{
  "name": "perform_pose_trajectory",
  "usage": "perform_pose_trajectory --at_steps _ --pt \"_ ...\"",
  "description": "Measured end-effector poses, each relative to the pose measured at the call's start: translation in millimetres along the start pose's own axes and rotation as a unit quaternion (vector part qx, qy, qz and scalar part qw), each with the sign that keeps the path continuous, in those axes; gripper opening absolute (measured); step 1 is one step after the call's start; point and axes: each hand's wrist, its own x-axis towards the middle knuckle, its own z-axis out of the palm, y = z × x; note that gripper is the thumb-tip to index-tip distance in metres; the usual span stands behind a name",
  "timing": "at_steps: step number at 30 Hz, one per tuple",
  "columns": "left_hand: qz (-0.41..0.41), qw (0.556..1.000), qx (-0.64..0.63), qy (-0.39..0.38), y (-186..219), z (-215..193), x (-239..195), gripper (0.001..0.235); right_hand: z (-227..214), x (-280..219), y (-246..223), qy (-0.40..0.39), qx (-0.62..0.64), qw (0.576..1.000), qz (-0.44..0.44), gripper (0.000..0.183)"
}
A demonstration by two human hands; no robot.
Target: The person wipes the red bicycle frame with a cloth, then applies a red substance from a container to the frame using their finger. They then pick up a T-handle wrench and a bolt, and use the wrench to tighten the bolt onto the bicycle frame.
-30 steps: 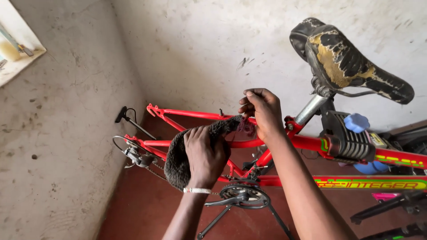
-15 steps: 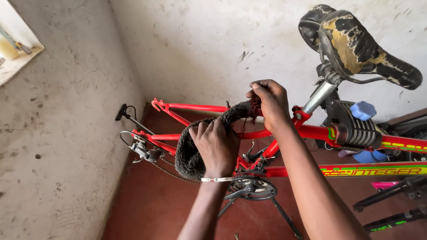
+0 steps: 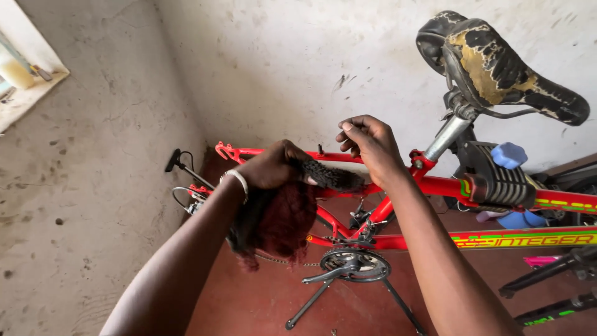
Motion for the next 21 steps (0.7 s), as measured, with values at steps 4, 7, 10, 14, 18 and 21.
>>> perform_pose_trajectory --at_steps 4,7,10,14,18,21 --pt "-0.041 0.995 -0.067 -0.063 -3.4 -9.2 1.8 0.006 -5.6 4.8 3.1 0.019 0.023 0.999 0.017 0.015" --pt "-0.046 0.997 -0.037 -0.042 -5.4 1.8 -1.9 0.008 -9.5 5.2 3.9 0.036 0.071 0.996 0.033 0.013" --pt "-0.12 0.976 0.156 0.088 -25.9 20.3 -4.2 0.02 -8.4 9.7 5.6 0.045 0.06 0.997 0.035 0.013" --pt "-0.061 0.912 0.323 0.243 -39.3 56.1 -18.4 0.022 -1.4 7.9 8.2 0.043 0.018 0.998 0.029 0.014" --pt "-0.002 0.816 0.464 0.345 -43.5 81.7 -16.3 0.032 1.0 1.1 4.1 0.048 -0.03 0.998 -0.003 0.015" --pt "0.001 0.768 0.471 0.433 -39.5 98.8 -12.5 0.022 6.7 -12.0 -7.3 0.099 -0.073 0.99 -0.068 0.015"
